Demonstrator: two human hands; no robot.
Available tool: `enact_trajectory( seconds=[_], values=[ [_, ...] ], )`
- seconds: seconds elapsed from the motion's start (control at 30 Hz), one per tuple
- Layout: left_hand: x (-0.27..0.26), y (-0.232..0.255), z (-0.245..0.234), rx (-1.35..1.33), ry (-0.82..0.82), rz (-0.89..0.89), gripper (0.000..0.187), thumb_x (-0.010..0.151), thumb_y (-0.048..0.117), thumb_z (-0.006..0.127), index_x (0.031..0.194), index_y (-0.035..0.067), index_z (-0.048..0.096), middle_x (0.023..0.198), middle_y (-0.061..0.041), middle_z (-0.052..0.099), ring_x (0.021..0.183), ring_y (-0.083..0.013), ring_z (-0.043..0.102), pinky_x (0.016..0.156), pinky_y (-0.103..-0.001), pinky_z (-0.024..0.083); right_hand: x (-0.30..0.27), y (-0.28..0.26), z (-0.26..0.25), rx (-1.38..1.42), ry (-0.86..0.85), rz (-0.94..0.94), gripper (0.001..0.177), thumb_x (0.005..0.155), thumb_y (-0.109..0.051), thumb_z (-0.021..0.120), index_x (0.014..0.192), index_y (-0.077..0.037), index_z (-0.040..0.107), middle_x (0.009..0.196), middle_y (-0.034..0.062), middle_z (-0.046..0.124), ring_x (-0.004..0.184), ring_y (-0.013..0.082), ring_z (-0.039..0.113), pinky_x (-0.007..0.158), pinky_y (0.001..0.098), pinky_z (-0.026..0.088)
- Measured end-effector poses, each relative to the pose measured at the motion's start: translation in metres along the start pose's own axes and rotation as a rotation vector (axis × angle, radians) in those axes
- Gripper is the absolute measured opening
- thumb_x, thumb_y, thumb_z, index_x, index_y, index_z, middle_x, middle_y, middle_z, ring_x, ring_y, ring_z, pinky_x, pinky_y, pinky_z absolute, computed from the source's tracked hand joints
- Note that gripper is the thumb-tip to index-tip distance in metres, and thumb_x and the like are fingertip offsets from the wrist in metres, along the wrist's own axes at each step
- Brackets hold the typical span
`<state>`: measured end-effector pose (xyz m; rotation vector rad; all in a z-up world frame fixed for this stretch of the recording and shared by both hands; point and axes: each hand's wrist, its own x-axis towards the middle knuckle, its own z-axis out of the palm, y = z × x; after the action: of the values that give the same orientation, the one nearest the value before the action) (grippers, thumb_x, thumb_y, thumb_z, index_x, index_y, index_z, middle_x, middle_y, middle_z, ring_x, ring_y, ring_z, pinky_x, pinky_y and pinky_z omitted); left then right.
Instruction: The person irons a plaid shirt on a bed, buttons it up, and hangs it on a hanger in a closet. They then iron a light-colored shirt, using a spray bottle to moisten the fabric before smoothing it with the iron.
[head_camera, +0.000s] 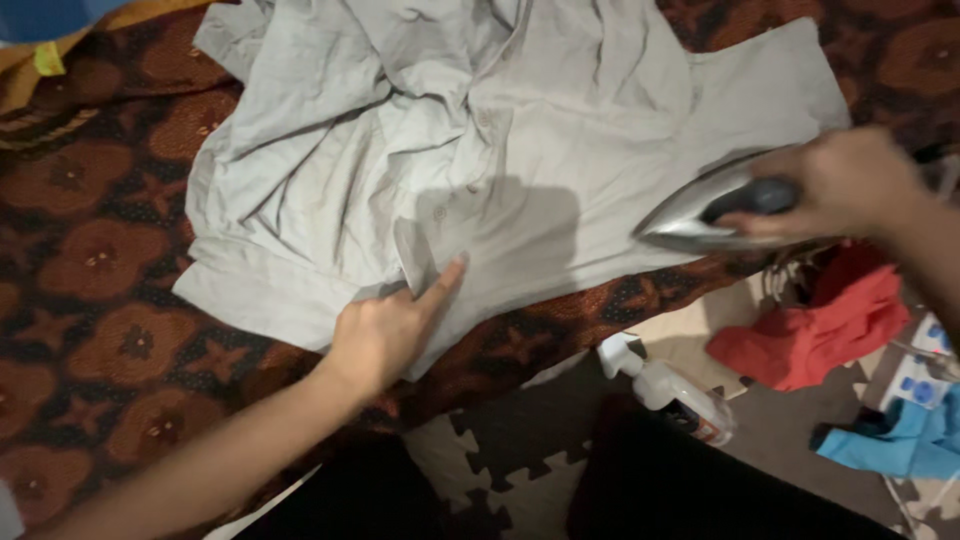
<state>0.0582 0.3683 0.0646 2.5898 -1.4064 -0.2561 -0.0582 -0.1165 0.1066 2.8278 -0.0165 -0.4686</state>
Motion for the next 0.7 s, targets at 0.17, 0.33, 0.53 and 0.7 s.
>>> enact_trajectory(
  seconds=[0.17,0.33,0.53,0.7],
  values=[
    [0.004,-0.001,0.009,-0.005,-0.039,0.105,0.062,0.090,0.021,0.064,0.151,0.018,0.050,0.046,-0.006,0.061,0.030,-0.0223,0.058,0.031,-0.039,0.048,0.019,-0.082,-0.037,0.265,0.049,-0.122,0.075,0.070,-0.083,0.062,0.111,-0.023,0.080,0.057,0.0053,0.070,0.045,0.0244,0.066,0.044,0.0387,0.051],
    [0.010,0.003,0.012,-0.057,0.098,0.049,0.058,0.085,0.023,0.065,0.142,0.014,0.057,0.046,-0.006,0.061,0.034,-0.0252,0.057,0.038,-0.041,0.050,0.035,-0.145,-0.082,0.399,0.003,-0.299,0.054,0.073,-0.070,0.070,0.078,-0.015,0.074,0.057,0.0099,0.066,0.051,0.0304,0.066,0.047,0.0436,0.052],
    [0.013,0.007,0.008,0.016,-0.070,0.055,0.065,0.084,0.025,0.066,0.148,0.014,0.058,0.049,-0.008,0.063,0.032,-0.0265,0.060,0.036,-0.043,0.051,0.012,-0.169,-0.085,0.345,-0.027,-0.185,0.056,0.076,-0.072,0.070,0.084,-0.016,0.075,0.061,0.0068,0.068,0.055,0.0268,0.066,0.046,0.0427,0.052],
    [0.008,0.001,0.010,-0.010,-0.045,0.093,0.062,0.082,0.024,0.067,0.142,0.016,0.058,0.046,-0.008,0.062,0.033,-0.0265,0.059,0.037,-0.042,0.051,-0.002,-0.106,-0.054,0.350,-0.246,0.419,0.054,0.078,-0.071,0.068,0.119,-0.038,0.077,0.067,0.0086,0.073,0.050,0.0226,0.065,0.047,0.0386,0.053]
  ],
)
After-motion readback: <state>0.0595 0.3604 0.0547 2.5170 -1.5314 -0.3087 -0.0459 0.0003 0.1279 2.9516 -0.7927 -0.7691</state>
